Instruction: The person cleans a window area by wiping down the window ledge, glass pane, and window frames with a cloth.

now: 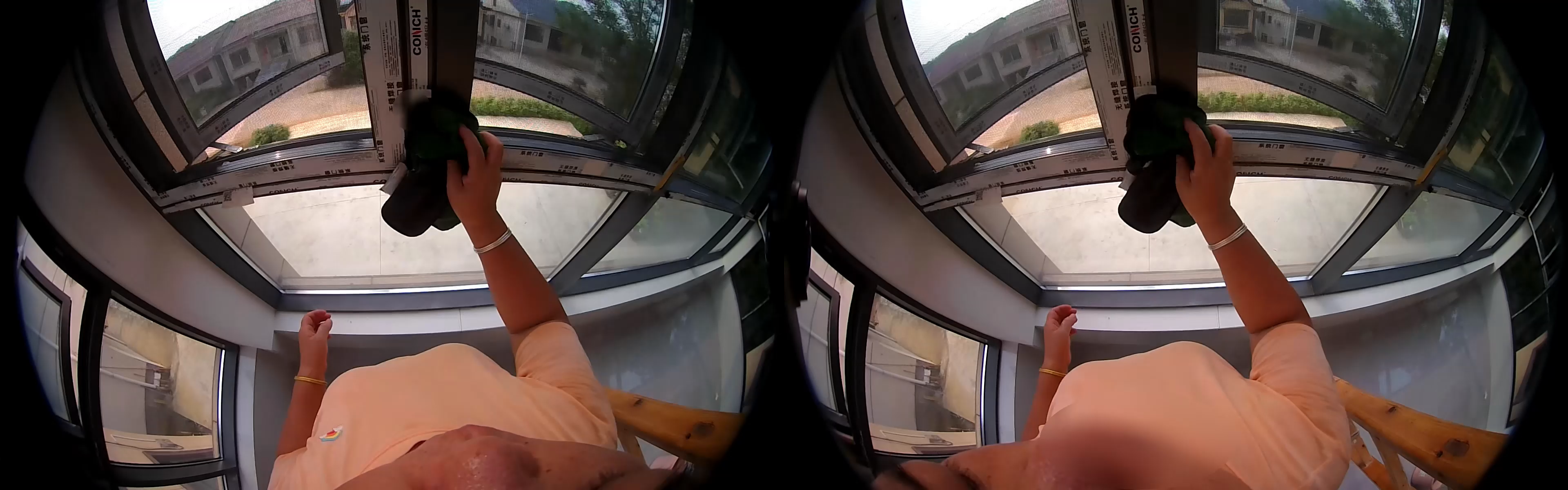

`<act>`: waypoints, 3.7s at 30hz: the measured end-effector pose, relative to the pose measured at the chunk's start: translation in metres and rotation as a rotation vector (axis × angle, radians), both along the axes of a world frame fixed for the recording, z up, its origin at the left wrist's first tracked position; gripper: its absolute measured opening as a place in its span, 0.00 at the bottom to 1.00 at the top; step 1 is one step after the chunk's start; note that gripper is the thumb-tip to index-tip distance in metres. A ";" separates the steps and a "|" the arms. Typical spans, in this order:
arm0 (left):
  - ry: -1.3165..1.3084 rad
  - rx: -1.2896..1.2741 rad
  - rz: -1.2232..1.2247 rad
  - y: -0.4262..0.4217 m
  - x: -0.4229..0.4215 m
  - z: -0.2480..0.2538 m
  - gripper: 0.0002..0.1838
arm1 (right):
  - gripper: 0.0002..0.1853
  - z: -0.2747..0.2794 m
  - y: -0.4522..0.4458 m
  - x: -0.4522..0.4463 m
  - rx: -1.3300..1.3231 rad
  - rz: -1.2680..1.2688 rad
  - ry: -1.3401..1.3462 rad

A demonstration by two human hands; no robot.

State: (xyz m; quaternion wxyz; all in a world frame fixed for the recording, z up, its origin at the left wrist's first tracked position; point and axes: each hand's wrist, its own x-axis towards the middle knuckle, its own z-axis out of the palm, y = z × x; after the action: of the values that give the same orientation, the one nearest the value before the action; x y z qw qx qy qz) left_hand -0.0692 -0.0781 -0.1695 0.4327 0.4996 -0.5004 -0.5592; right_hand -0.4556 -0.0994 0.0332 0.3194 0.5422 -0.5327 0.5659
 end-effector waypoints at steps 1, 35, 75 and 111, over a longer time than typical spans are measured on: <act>-0.013 -0.013 0.014 -0.001 0.007 -0.003 0.11 | 0.34 -0.011 -0.004 0.011 0.037 -0.127 0.066; -0.103 -0.851 -0.849 -0.064 -0.007 0.071 0.34 | 0.44 -0.185 0.128 0.186 0.537 0.873 -1.021; -1.128 0.832 -0.754 0.017 -0.077 -0.280 0.18 | 0.39 -0.715 0.195 -0.430 1.197 -0.930 -0.837; -1.235 0.527 -0.354 0.137 0.346 -0.456 0.26 | 0.35 -0.687 -0.237 0.344 1.456 0.045 -0.242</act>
State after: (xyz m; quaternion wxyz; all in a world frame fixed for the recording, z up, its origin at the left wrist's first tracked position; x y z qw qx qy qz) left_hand 0.2765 0.0589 -0.6258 -0.1648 0.7257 -0.5766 -0.3373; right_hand -0.1118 -0.3364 -0.6541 -0.1941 0.5614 -0.7937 0.1315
